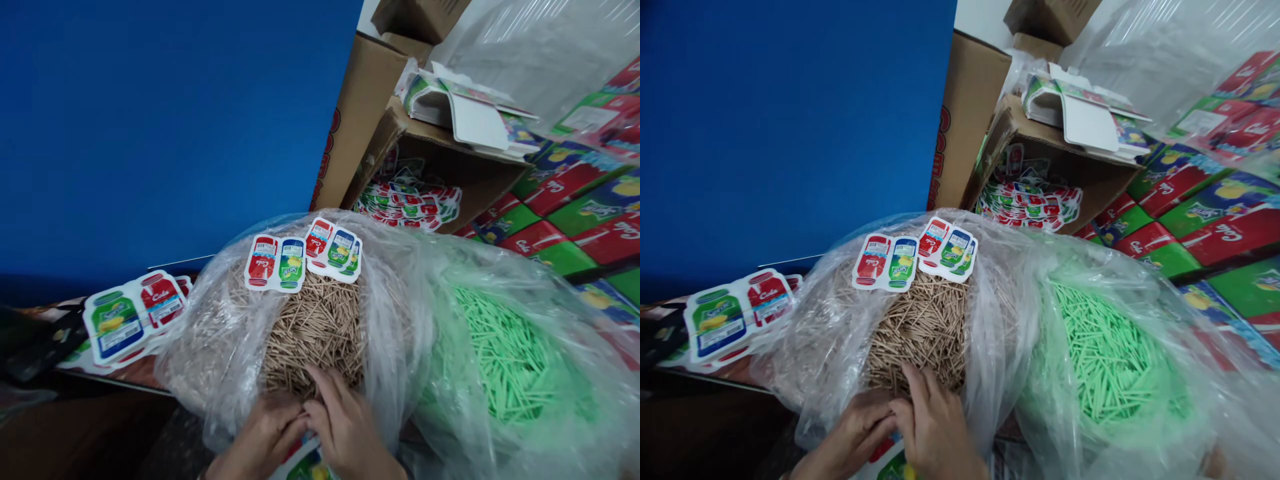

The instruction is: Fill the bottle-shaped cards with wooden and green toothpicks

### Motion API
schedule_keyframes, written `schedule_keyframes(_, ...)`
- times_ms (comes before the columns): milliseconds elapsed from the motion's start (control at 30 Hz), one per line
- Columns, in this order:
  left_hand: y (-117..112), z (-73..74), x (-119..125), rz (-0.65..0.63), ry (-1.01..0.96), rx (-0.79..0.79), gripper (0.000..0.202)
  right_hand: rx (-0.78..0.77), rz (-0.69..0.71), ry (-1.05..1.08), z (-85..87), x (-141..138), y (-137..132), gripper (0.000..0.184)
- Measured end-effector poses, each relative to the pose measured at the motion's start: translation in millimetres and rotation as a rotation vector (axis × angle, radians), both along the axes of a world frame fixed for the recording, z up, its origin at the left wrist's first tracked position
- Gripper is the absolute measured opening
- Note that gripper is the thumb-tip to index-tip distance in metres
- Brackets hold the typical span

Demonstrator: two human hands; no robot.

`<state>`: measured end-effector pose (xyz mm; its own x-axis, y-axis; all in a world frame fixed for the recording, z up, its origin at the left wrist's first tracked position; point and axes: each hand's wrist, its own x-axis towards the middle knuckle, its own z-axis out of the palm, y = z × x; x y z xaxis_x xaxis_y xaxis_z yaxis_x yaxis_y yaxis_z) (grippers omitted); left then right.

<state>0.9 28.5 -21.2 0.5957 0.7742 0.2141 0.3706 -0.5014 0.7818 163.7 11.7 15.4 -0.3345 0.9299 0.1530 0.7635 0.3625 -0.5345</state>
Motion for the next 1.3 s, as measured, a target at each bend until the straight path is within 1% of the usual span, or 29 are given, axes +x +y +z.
schedule_keyframes(67,1.1,-3.9,4.3,0.01,-0.049,-0.063,0.049,-0.018,-0.028,0.035,-8.3,-9.2,2.7,0.038)
schedule_keyframes(167,5.8,-11.8,8.6,0.127,-0.105,-0.25,0.043,-0.08,-0.074,0.236,-13.2,-13.4,15.4,0.035)
schedule_keyframes(267,10.8,-18.0,10.1,0.239,-0.098,-0.349,0.039,-0.118,-0.211,0.44,-17.8,-3.9,30.0,0.037)
schedule_keyframes(333,12.4,-19.3,9.6,0.27,-0.096,-0.385,0.038,-0.116,-0.291,0.487,-19.8,7.5,32.3,0.038)
schedule_keyframes(433,12.4,-19.0,7.1,0.304,-0.099,-0.437,0.038,-0.043,-0.311,0.401,-15.2,26.2,17.9,0.03)
schedule_keyframes(500,12.2,-18.9,5.1,0.315,-0.105,-0.464,0.038,0.009,-0.305,0.296,-9.1,36.1,-1.7,0.024)
schedule_keyframes(533,12.3,-18.9,4.2,0.318,-0.11,-0.475,0.038,-0.012,-0.295,0.241,-7.0,39.4,-12.9,0.023)
schedule_keyframes(567,12.7,-18.9,3.3,0.32,-0.116,-0.484,0.038,-0.074,-0.281,0.182,-6.6,41.4,-24.4,0.024)
schedule_keyframes(633,13.8,-18.8,2.1,0.325,-0.128,-0.498,0.038,-0.265,-0.225,0.042,-12.9,40.8,-46.1,0.027)
schedule_keyframes(700,14.6,-18.5,1.5,0.334,-0.14,-0.508,0.037,-0.394,-0.156,-0.095,-28.7,34.2,-63.7,0.025)
schedule_keyframes(733,14.6,-18.4,1.4,0.339,-0.147,-0.514,0.037,-0.412,-0.136,-0.143,-38.7,29.2,-70.4,0.021)
schedule_keyframes(800,13.8,-18.1,1.3,0.353,-0.165,-0.533,0.037,-0.394,-0.123,-0.2,-58.0,17.9,-79.0,0.009)
schedule_keyframes(833,13.0,-17.9,1.1,0.362,-0.176,-0.548,0.037,-0.366,-0.13,-0.215,-65.0,12.9,-80.9,0.006)
schedule_keyframes(900,11.5,-16.7,-0.3,0.402,-0.203,-0.577,0.039,-0.31,-0.144,-0.21,-70.0,6.8,-80.0,0.012)
schedule_keyframes(933,11.1,-15.4,-1.8,0.431,-0.215,-0.588,0.04,-0.287,-0.144,-0.187,-67.6,6.6,-77.7,0.014)
schedule_keyframes(1000,11.6,-10.9,-7.0,0.538,-0.261,-0.601,0.044,-0.249,-0.145,-0.107,-55.4,11.7,-70.2,0.02)
schedule_keyframes(1067,14.3,-4.2,-14.8,0.693,-0.339,-0.599,0.047,-0.193,-0.185,-0.032,-39.7,21.5,-61.1,0.03)
schedule_keyframes(1133,18.6,3.4,-23.5,0.849,-0.41,-0.549,0.046,-0.128,-0.222,-0.015,-29.8,29.9,-52.5,0.032)
schedule_keyframes(1167,20.9,6.7,-27.5,0.901,-0.427,-0.506,0.045,-0.096,-0.215,-0.033,-29.0,31.8,-48.8,0.031)
schedule_keyframes(1200,22.9,9.4,-30.9,0.925,-0.428,-0.458,0.043,-0.064,-0.187,-0.071,-31.3,31.6,-45.5,0.028)
schedule_keyframes(1233,24.4,11.2,-33.4,0.934,-0.423,-0.413,0.042,-0.032,-0.145,-0.124,-36.4,29.4,-42.8,0.024)
schedule_keyframes(1300,25.4,12.4,-36.0,0.914,-0.4,-0.36,0.038,0.036,-0.05,-0.243,-52.4,20.4,-38.9,0.015)
